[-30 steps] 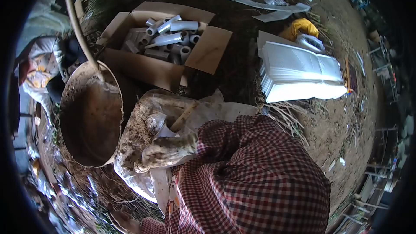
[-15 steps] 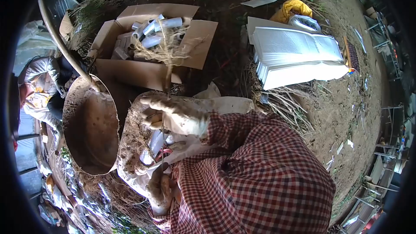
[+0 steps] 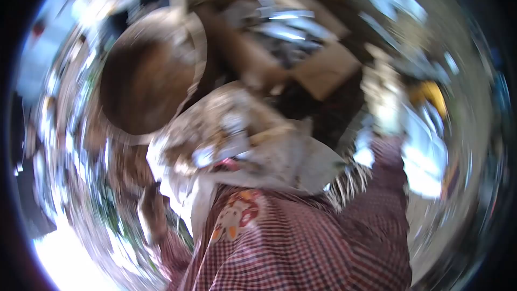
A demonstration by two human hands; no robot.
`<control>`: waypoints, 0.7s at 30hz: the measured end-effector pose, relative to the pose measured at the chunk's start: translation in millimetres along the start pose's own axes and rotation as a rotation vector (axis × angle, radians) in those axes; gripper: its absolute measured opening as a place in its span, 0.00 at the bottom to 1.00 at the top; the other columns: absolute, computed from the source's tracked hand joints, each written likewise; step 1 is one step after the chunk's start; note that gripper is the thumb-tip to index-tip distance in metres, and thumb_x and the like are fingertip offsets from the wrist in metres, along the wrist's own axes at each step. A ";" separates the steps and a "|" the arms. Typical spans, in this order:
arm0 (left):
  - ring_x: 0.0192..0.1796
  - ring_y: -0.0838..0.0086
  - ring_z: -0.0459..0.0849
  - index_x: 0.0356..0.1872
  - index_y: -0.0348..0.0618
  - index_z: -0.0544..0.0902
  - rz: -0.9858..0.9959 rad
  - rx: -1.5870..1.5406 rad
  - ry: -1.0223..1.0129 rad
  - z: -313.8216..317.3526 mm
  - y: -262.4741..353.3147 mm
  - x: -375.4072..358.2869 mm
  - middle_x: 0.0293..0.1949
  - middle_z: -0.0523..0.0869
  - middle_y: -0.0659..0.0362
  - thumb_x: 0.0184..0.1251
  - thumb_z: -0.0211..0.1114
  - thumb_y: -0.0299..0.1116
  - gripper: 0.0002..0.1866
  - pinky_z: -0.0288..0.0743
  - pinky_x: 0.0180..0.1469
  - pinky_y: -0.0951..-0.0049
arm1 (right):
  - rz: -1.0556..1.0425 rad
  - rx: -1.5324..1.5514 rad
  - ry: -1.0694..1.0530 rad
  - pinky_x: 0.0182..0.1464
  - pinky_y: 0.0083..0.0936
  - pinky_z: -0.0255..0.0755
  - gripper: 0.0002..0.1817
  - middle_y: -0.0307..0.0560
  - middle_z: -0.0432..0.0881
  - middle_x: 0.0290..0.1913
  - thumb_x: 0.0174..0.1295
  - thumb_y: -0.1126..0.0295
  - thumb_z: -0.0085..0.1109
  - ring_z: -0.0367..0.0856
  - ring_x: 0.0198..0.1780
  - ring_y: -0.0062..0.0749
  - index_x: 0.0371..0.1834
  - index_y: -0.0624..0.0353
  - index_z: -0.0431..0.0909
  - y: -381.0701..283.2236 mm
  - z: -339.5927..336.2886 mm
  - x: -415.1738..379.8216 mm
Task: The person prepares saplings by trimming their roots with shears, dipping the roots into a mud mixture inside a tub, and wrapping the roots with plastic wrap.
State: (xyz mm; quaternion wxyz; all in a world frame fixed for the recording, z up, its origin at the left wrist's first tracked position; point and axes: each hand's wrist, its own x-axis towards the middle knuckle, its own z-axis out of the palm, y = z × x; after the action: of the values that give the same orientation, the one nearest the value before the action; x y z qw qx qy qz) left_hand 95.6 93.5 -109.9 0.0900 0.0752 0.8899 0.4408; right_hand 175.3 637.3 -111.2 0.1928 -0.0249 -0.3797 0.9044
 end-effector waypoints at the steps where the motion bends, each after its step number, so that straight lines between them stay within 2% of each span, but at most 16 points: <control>1: 0.26 0.74 0.80 0.51 0.34 0.80 -0.136 0.040 0.055 -10.7 -17.2 -2.6 0.24 0.82 0.56 0.70 0.55 0.35 0.16 0.72 0.31 0.72 | 0.106 0.105 -0.033 0.17 0.10 0.55 0.31 0.32 0.65 0.26 0.73 0.67 0.48 0.58 0.20 0.14 0.76 0.54 0.51 -13.7 -23.9 6.2; 2: 0.27 0.67 0.81 0.49 0.37 0.80 -0.195 0.182 0.100 -22.3 -42.5 -7.6 0.27 0.82 0.51 0.68 0.57 0.36 0.15 0.73 0.32 0.68 | 0.093 -0.101 0.114 0.16 0.11 0.55 0.30 0.32 0.65 0.26 0.74 0.66 0.46 0.58 0.20 0.14 0.77 0.51 0.50 -32.2 -52.4 12.9; 3: 0.31 0.63 0.82 0.49 0.38 0.80 -0.174 0.345 0.171 -35.2 -50.8 -12.9 0.32 0.82 0.48 0.67 0.58 0.36 0.15 0.74 0.34 0.65 | 0.103 -0.313 0.133 0.24 0.11 0.59 0.31 0.34 0.68 0.34 0.72 0.62 0.48 0.61 0.26 0.14 0.76 0.53 0.52 -48.2 -69.9 27.6; 5: 0.36 0.61 0.84 0.51 0.41 0.79 -0.290 0.417 0.249 -58.6 -91.0 -24.4 0.34 0.83 0.46 0.67 0.58 0.38 0.16 0.75 0.37 0.62 | 0.142 -0.745 0.169 0.39 0.12 0.66 0.34 0.39 0.73 0.51 0.69 0.55 0.51 0.69 0.37 0.14 0.75 0.55 0.56 -78.8 -101.8 60.2; 6: 0.36 0.55 0.84 0.50 0.42 0.79 -0.505 0.323 0.291 -67.5 -107.3 -27.9 0.34 0.84 0.47 0.67 0.58 0.39 0.15 0.76 0.39 0.60 | 0.070 -1.201 0.102 0.53 0.15 0.63 0.35 0.44 0.66 0.67 0.69 0.50 0.49 0.70 0.57 0.20 0.75 0.55 0.57 -86.3 -119.1 72.8; 7: 0.36 0.53 0.84 0.48 0.43 0.80 -0.532 0.395 0.307 -74.9 -122.8 -33.1 0.33 0.84 0.48 0.68 0.58 0.39 0.14 0.77 0.38 0.60 | 0.172 -1.359 0.219 0.58 0.20 0.62 0.34 0.46 0.64 0.70 0.69 0.50 0.50 0.68 0.62 0.26 0.74 0.56 0.59 -104.8 -172.9 92.6; 8: 0.35 0.53 0.84 0.48 0.44 0.80 -0.447 0.439 0.380 -78.8 -158.4 -42.9 0.32 0.85 0.49 0.67 0.59 0.40 0.14 0.77 0.37 0.60 | 0.296 -1.506 0.326 0.63 0.25 0.61 0.34 0.49 0.62 0.72 0.68 0.50 0.51 0.65 0.68 0.31 0.73 0.57 0.60 -119.9 -221.3 111.9; 9: 0.33 0.57 0.83 0.47 0.44 0.80 -0.586 0.430 0.367 -84.3 -148.5 -44.2 0.31 0.84 0.50 0.68 0.58 0.40 0.14 0.77 0.37 0.63 | 0.311 -1.957 0.344 0.65 0.28 0.60 0.34 0.51 0.65 0.70 0.68 0.51 0.52 0.67 0.67 0.35 0.72 0.58 0.61 -112.9 -202.7 112.8; 11: 0.29 0.80 0.79 0.53 0.39 0.78 -0.646 0.201 0.274 -86.7 -196.4 -54.9 0.31 0.84 0.60 0.73 0.56 0.36 0.14 0.74 0.31 0.78 | 0.223 -2.859 0.383 0.69 0.35 0.59 0.33 0.57 0.70 0.66 0.67 0.51 0.54 0.69 0.66 0.42 0.70 0.61 0.63 -85.6 -151.3 113.4; 13: 0.32 0.75 0.81 0.46 0.41 0.80 -0.584 -0.191 0.362 -66.0 -271.7 -73.0 0.33 0.85 0.58 0.72 0.56 0.35 0.10 0.77 0.37 0.71 | -0.044 -1.979 -0.030 0.65 0.36 0.64 0.34 0.55 0.73 0.63 0.66 0.49 0.54 0.73 0.62 0.42 0.69 0.59 0.65 -35.9 -109.0 107.1; 14: 0.32 0.78 0.80 0.47 0.40 0.80 -0.671 -0.246 0.296 -65.2 -276.2 -78.4 0.33 0.84 0.61 0.73 0.56 0.33 0.10 0.77 0.36 0.75 | 0.260 -1.467 -0.034 0.61 0.34 0.67 0.35 0.54 0.74 0.61 0.66 0.48 0.52 0.74 0.60 0.41 0.69 0.59 0.64 -0.2 -20.1 80.6; 15: 0.32 0.77 0.80 0.47 0.40 0.80 -0.839 -0.369 0.299 -52.8 -308.4 -76.9 0.32 0.83 0.62 0.72 0.57 0.34 0.11 0.77 0.36 0.76 | 0.325 -1.413 -0.227 0.58 0.32 0.69 0.35 0.53 0.76 0.57 0.67 0.48 0.50 0.76 0.56 0.38 0.68 0.62 0.65 36.9 39.0 65.1; 17: 0.34 0.75 0.82 0.51 0.42 0.80 -0.813 -0.444 0.218 -42.2 -367.9 -69.7 0.34 0.85 0.62 0.70 0.60 0.34 0.13 0.78 0.38 0.74 | 0.410 -1.342 -0.469 0.49 0.26 0.73 0.32 0.50 0.79 0.50 0.65 0.52 0.55 0.79 0.48 0.30 0.65 0.65 0.68 96.0 111.1 36.8; 19: 0.39 0.75 0.82 0.54 0.43 0.78 -0.953 -0.690 0.505 -52.7 -354.8 -34.8 0.38 0.85 0.60 0.69 0.61 0.36 0.16 0.77 0.42 0.73 | 0.502 -1.228 -0.629 0.48 0.28 0.77 0.34 0.52 0.79 0.47 0.64 0.47 0.57 0.80 0.44 0.32 0.60 0.68 0.71 137.4 158.3 7.4; 20: 0.41 0.75 0.82 0.56 0.44 0.77 -1.021 -0.813 0.651 -53.4 -350.9 -18.8 0.40 0.85 0.59 0.68 0.61 0.36 0.17 0.77 0.44 0.73 | 0.528 -1.118 -0.614 0.49 0.29 0.78 0.34 0.52 0.80 0.44 0.65 0.47 0.58 0.81 0.42 0.33 0.60 0.69 0.71 155.1 160.5 -6.3; 21: 0.49 0.72 0.81 0.61 0.46 0.74 -1.033 -0.869 0.771 -51.6 -356.1 -7.8 0.48 0.84 0.56 0.68 0.60 0.39 0.22 0.76 0.49 0.70 | 0.564 -1.054 -0.684 0.48 0.25 0.77 0.28 0.51 0.80 0.43 0.67 0.55 0.58 0.81 0.42 0.30 0.60 0.69 0.71 161.0 166.3 -11.7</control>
State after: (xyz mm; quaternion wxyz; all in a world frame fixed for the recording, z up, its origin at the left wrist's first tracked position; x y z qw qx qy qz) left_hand 72.2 -161.6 -362.6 -0.0107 -0.5498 0.5280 0.6472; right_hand 101.1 417.8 -106.4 -0.2184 0.0737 -0.7874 0.5717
